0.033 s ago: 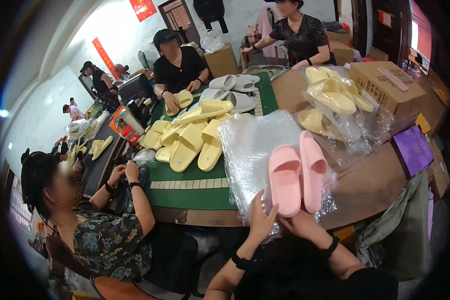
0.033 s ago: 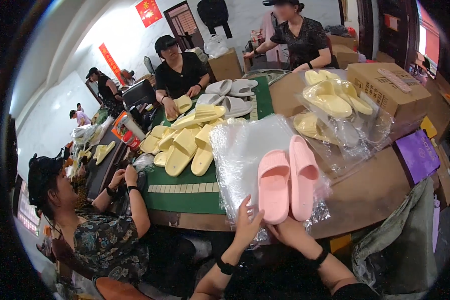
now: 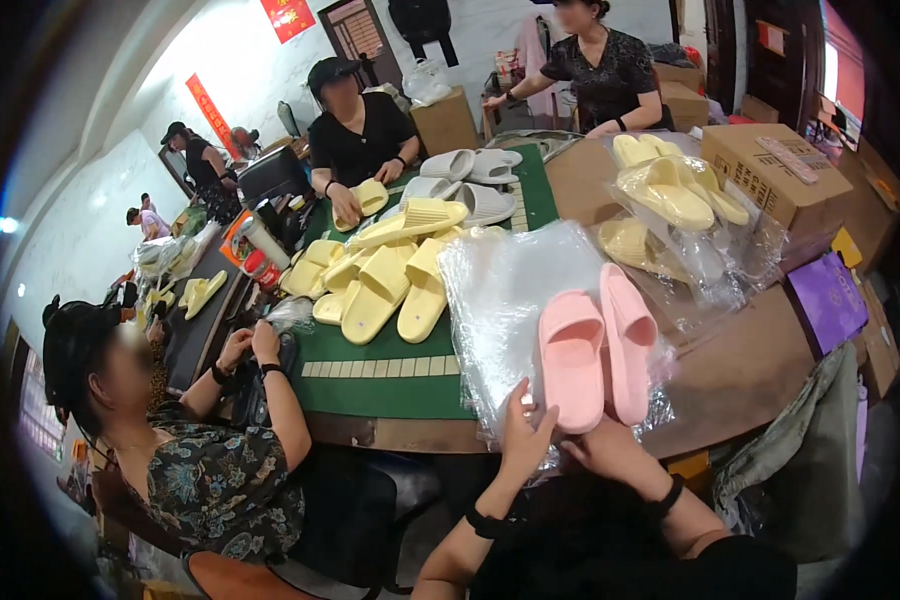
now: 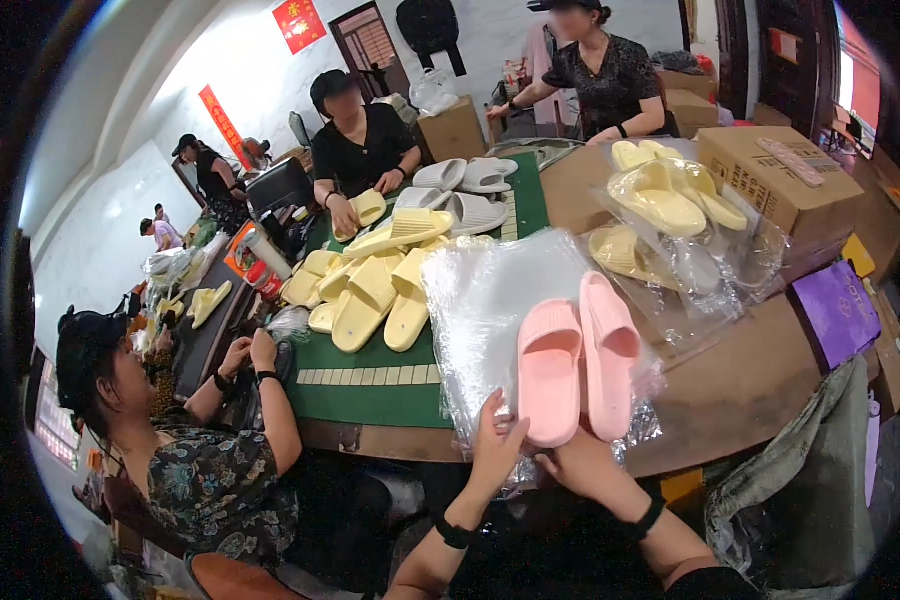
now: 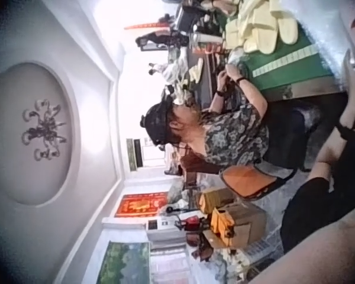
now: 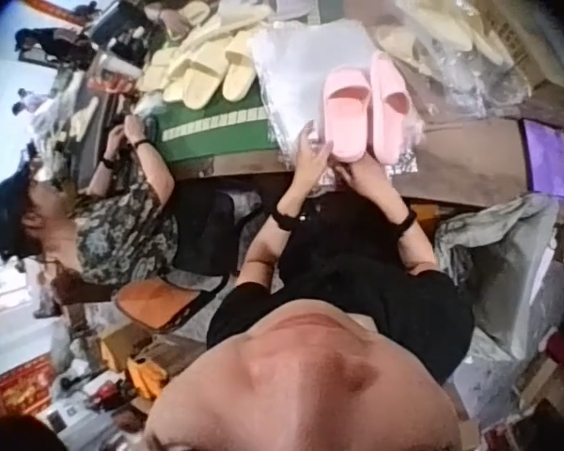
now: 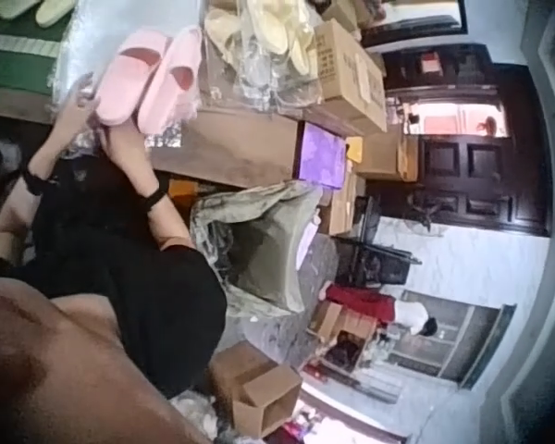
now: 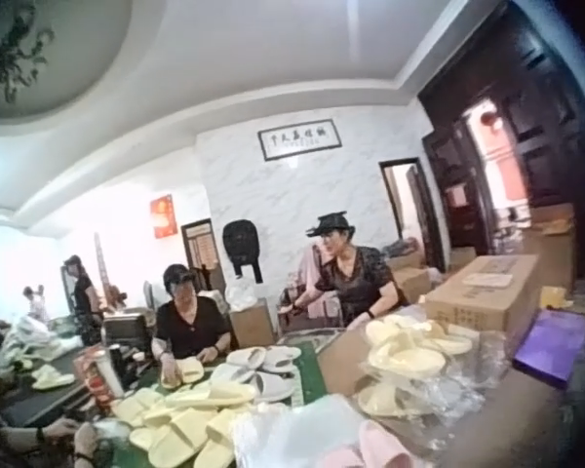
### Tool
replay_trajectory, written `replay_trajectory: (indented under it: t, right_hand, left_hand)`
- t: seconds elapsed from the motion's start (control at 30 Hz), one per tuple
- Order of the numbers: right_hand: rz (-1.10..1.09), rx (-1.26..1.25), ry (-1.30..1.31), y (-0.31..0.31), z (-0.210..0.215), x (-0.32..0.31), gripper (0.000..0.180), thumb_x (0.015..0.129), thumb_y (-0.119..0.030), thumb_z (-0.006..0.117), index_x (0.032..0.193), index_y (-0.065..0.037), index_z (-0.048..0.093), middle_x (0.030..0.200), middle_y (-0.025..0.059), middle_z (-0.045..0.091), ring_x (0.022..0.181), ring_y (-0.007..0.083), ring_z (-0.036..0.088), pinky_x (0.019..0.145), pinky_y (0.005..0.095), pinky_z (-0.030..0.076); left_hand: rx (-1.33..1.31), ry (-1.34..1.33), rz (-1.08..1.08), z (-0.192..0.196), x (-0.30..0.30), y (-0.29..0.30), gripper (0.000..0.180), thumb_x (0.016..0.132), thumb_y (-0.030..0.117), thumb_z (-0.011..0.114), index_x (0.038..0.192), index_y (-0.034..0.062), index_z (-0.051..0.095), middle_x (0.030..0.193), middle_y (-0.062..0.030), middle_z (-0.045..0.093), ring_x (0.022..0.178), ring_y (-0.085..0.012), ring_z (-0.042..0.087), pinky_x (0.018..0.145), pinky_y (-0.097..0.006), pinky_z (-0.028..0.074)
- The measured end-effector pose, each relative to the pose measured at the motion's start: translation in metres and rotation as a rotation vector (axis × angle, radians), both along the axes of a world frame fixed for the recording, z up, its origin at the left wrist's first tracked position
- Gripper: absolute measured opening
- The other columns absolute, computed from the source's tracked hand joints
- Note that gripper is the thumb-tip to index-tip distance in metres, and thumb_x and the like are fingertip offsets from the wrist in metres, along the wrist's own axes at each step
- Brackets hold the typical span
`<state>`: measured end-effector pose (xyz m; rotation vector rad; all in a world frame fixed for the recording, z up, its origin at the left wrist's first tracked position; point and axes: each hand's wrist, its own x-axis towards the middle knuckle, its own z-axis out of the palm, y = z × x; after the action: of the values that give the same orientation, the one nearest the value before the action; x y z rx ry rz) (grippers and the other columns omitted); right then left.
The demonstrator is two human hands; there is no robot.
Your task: The recorder is pairing and packing plastic sandals into plastic bags at a shared manufacturing table.
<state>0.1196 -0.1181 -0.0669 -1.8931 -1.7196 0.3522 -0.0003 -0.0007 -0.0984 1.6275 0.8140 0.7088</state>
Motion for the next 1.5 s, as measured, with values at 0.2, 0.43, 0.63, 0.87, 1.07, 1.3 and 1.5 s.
replay_trajectory:
  t: [0.2,0.43,0.63,0.87,1.07,1.3,1.5]
  right_hand:
    - [0.275,-0.235,0.157,-0.010,0.059,-0.004,0.021,0.088,-0.022,0.062,0.098,-0.005,0.067,0.075,0.0130,0.066,0.075,0.0360,0.064,0.071,0.0413,0.050]
    - [-0.339,0.390,0.264,0.019,0.038,0.064,0.037,0.093,-0.027,0.057,0.123,-0.006,0.059,0.106,0.0158,0.060,0.107,0.0301,0.054,0.090,0.0368,0.043]
    - [-0.229,0.191,0.252,0.054,0.017,0.078,0.046,0.094,-0.038,0.052,0.130,-0.008,0.053,0.105,0.0182,0.056,0.102,0.0343,0.053,0.090,0.0408,0.040]
    - [-0.142,0.111,0.178,0.066,0.019,0.072,0.054,0.088,-0.049,0.057,0.129,-0.013,0.055,0.108,0.0236,0.053,0.111,0.0409,0.048,0.095,0.0458,0.037]
    - [-0.218,-0.217,-0.073,0.083,0.019,0.076,0.062,0.089,-0.056,0.049,0.135,-0.015,0.049,0.120,0.0282,0.053,0.119,0.0445,0.044,0.096,0.0547,0.033]
    - [-0.234,-0.315,-0.256,0.101,0.021,0.071,0.068,0.086,-0.060,0.049,0.131,-0.009,0.051,0.116,0.0279,0.057,0.115,0.0441,0.048,0.098,0.0549,0.033]
    - [-0.268,-0.204,-0.383,0.103,0.001,0.068,0.065,0.084,-0.058,0.054,0.124,-0.006,0.055,0.107,0.0232,0.063,0.107,0.0406,0.054,0.089,0.0550,0.038]
  left_hand:
    - [-0.307,-0.089,-0.060,0.008,0.005,0.003,0.063,0.091,0.003,0.055,0.143,0.0049,0.020,0.109,-0.0159,0.061,0.093,-0.0166,0.060,0.081,-0.026,0.049]
    - [-0.470,-0.380,0.259,0.021,0.013,-0.010,0.041,0.091,0.000,0.043,0.132,0.0020,0.034,0.116,-0.0169,0.051,0.102,-0.0207,0.055,0.086,-0.030,0.046]
    - [-0.276,-0.453,0.346,-0.007,0.017,-0.011,0.046,0.091,0.002,0.050,0.133,-0.0008,0.030,0.124,-0.0186,0.049,0.110,-0.0241,0.051,0.099,-0.034,0.038]
    - [-0.218,-0.297,0.094,-0.016,0.015,-0.010,0.054,0.092,0.001,0.051,0.137,-0.0020,0.022,0.133,-0.0217,0.044,0.121,-0.0227,0.046,0.098,-0.032,0.042]
    - [-0.187,-0.310,-0.007,-0.007,0.012,-0.014,0.059,0.091,0.008,0.056,0.138,-0.0074,0.024,0.131,-0.0249,0.048,0.121,-0.0282,0.049,0.100,-0.035,0.039]
    - [0.787,0.349,0.007,0.000,-0.021,-0.017,0.041,0.090,0.020,0.056,0.126,-0.0007,0.053,0.127,-0.0269,0.052,0.121,-0.0393,0.047,0.103,-0.049,0.033]
    - [0.782,0.402,-0.052,-0.003,-0.029,-0.014,0.032,0.087,0.020,0.059,0.117,0.0066,0.063,0.133,-0.0257,0.049,0.128,-0.0398,0.042,0.110,-0.051,0.024]
